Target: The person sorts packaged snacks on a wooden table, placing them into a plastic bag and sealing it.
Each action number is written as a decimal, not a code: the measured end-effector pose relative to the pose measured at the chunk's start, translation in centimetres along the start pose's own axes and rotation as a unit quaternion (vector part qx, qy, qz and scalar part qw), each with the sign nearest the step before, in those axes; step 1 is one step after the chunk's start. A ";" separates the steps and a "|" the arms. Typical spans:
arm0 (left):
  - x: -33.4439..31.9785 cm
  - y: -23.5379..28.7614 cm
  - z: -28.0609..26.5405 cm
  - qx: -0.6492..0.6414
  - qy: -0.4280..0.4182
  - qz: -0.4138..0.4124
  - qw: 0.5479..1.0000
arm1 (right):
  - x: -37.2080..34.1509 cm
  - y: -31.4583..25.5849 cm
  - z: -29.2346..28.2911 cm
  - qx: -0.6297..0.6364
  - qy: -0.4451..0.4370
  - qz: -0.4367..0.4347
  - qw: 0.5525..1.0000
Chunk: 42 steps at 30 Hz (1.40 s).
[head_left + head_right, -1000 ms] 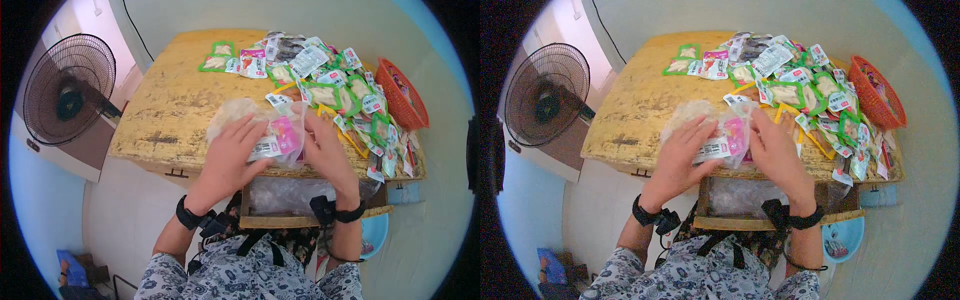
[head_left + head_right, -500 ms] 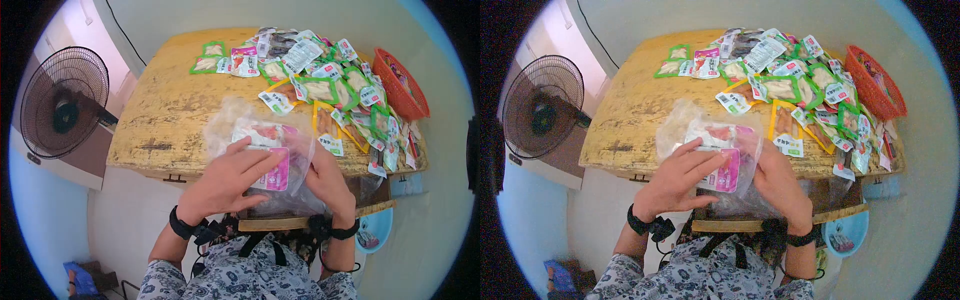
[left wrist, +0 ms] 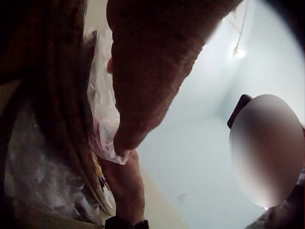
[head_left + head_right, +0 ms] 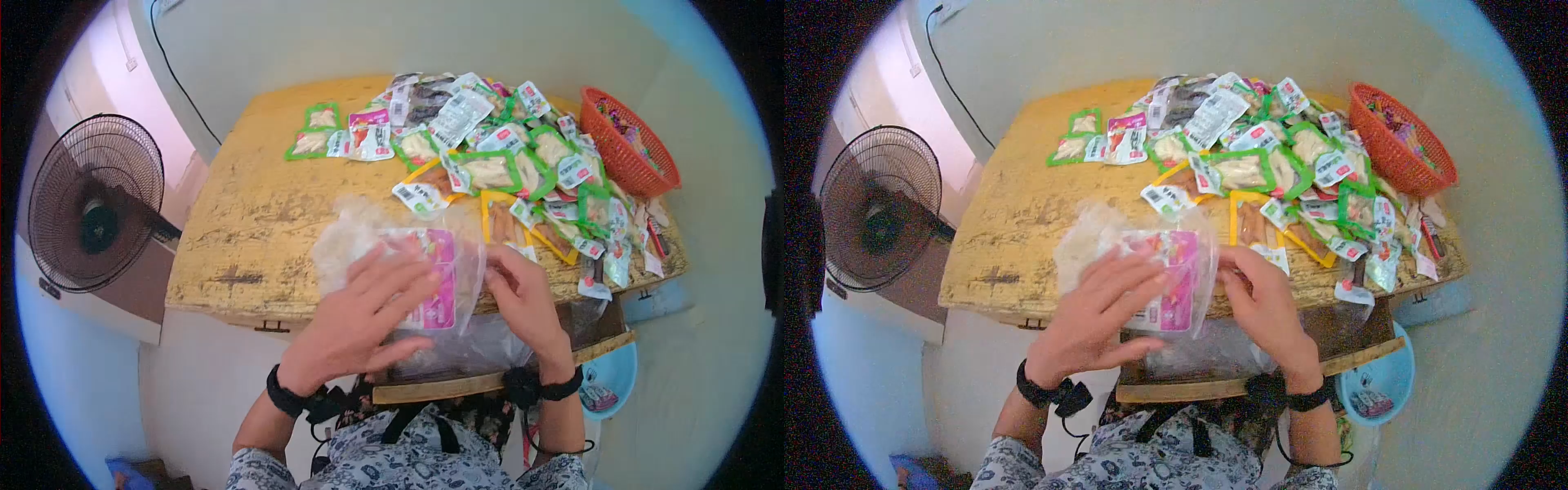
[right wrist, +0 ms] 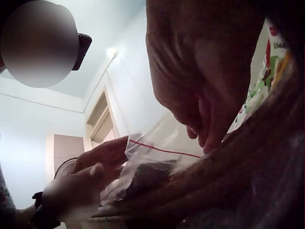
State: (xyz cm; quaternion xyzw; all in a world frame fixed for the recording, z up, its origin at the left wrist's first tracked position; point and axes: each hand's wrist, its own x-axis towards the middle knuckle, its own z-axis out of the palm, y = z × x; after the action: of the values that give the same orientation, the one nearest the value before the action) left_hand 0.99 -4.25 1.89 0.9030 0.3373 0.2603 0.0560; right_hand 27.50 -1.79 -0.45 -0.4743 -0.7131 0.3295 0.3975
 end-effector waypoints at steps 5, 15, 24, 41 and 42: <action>-0.6 -0.1 1.1 0.133 0.039 -0.142 0.980 | 0.4 -2.0 -2.7 0.065 0.052 0.026 0.996; -1.4 -1.2 3.1 0.084 0.079 -0.173 0.978 | 14.0 -0.1 -6.9 -0.296 0.083 -0.192 0.932; -1.5 -1.6 2.8 0.043 0.091 -0.173 0.980 | 25.4 4.4 -5.4 -0.579 0.026 -0.280 0.765; -1.4 -1.8 3.1 0.039 0.106 -0.169 0.979 | 24.5 2.8 -7.1 -0.422 0.044 -0.311 0.851; -1.5 -1.7 3.1 0.038 0.107 -0.172 0.979 | 23.5 2.3 -6.9 -0.339 0.058 -0.271 0.899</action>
State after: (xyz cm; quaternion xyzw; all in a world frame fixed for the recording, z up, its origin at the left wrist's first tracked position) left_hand 0.65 -3.68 -1.87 0.8001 0.5009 0.3287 0.0291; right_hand 29.03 21.68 6.77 -0.3872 -0.8582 -0.0806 0.3272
